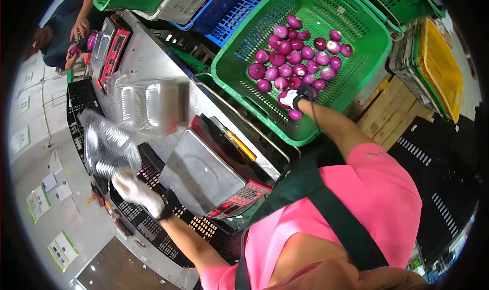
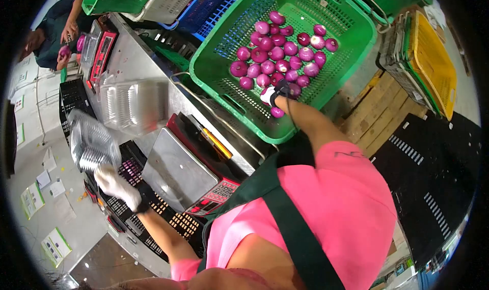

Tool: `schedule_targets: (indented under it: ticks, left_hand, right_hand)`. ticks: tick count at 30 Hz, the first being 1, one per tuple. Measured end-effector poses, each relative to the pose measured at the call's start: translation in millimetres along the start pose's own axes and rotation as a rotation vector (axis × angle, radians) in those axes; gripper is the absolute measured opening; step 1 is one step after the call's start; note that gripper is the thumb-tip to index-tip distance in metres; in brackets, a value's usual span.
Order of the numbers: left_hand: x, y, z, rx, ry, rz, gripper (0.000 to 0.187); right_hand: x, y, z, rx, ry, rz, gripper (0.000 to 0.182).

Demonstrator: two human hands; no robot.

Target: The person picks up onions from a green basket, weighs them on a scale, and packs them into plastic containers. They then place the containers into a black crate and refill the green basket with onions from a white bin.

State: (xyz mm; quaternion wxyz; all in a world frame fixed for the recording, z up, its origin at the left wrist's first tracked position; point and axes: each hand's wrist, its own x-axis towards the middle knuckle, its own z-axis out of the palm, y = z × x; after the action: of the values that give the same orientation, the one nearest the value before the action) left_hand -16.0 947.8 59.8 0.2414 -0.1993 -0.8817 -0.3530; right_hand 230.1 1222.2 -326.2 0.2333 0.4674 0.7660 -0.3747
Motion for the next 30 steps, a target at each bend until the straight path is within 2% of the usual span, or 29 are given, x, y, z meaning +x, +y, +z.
schedule_targets:
  ticks: [1, 2, 3, 4, 6, 7, 8, 9, 10, 12, 13, 14, 15, 16, 18, 20, 22, 23, 24, 25, 26, 27, 28, 30]
  left_hand:
    - [-14, -6, -26, 0.088, -0.035, 0.068, 0.028]
    - [-35, -16, -45, 0.237, -0.012, 0.289, 0.023]
    - [-62, -7, -61, 0.322, -0.077, 0.271, 0.02]
    - [-87, -10, -74, 0.134, -0.222, 0.228, 0.016]
    - [-137, -40, -89, -0.059, -0.247, -0.026, 0.009]
    - [-151, -39, -93, 0.204, -0.361, 0.097, 0.002]
    - [-162, -38, -96, 0.465, -0.473, 0.22, 0.005]
    - [-167, -33, -97, 0.505, -0.584, 0.25, 0.021]
    - [-175, -27, -93, 0.312, -0.524, 0.162, 0.03]
    - [-164, 23, -82, 0.263, -0.42, 0.197, 0.042]
    - [-168, 31, -82, 0.127, -0.314, 0.099, 0.051]
    - [-170, 57, -77, -0.144, -0.287, -0.096, 0.052]
    - [-168, 61, -77, -0.324, -0.428, -0.182, 0.049]
    - [-167, 62, -74, -0.509, -0.573, -0.26, 0.046]
    - [-160, 70, -44, -0.892, -1.001, -0.674, 0.056]
    - [-172, 79, 13, -1.159, -1.025, -1.047, 0.072]
    - [-178, 66, 44, -1.415, -1.094, -1.443, 0.085]
    - [-178, 71, 58, -1.538, -1.139, -1.536, 0.091]
    - [-178, 82, 62, -1.644, -1.174, -1.526, 0.087]
    - [-178, 96, 60, -1.612, -1.256, -1.427, 0.085]
    - [-183, 106, 58, -1.579, -1.326, -1.326, 0.082]
    - [-191, 106, 58, -1.571, -1.361, -1.127, 0.08]
    - [-201, 105, 62, -1.709, -1.332, -1.102, 0.08]
    - [-198, 107, 59, -1.598, -1.314, -1.053, 0.077]
  right_hand:
    - [13, -6, 15, -0.012, 0.032, 0.108, 0.044]
    - [22, -10, 27, -0.015, 0.069, 0.198, 0.045]
    - [28, -13, 35, -0.008, 0.113, 0.276, 0.046]
    - [33, -15, 42, -0.006, 0.147, 0.34, 0.047]
    - [37, -14, 54, -0.004, 0.212, 0.424, 0.05]
    - [38, -15, 57, 0.001, 0.239, 0.444, 0.053]
    - [38, -15, 56, 0.009, 0.265, 0.464, 0.055]
    - [33, -15, 57, 0.015, 0.29, 0.481, 0.057]
    - [30, -14, 53, 0.022, 0.307, 0.493, 0.06]
    - [21, -11, 44, 0.056, 0.326, 0.507, 0.066]
    - [20, -9, 38, 0.085, 0.318, 0.509, 0.069]
    - [25, -5, 35, 0.138, 0.247, 0.507, 0.072]
    - [44, 9, 36, 0.267, 0.036, 0.472, 0.085]
    - [45, 17, 33, 0.52, -0.071, 0.325, 0.084]
    - [7, 6, -5, 1.041, -0.222, -0.091, 0.071]
    - [-83, -33, -84, 1.136, -0.418, -0.578, 0.062]
    - [-158, -58, -136, 0.665, -0.372, -0.866, 0.057]
    - [-181, -64, -150, 0.703, -0.476, -0.978, 0.055]
    - [-191, -67, -159, 0.741, -0.582, -1.094, 0.053]
    - [-157, -59, -143, 0.781, -0.589, -1.197, 0.047]
    - [-120, -41, -147, 0.969, -0.576, -1.122, 0.038]
    - [-59, -15, -136, 0.985, -0.412, -0.821, 0.032]
    - [-39, 1, -154, 0.551, -0.004, -0.577, 0.03]
    - [67, 89, -132, -0.467, 0.358, -0.478, 0.03]
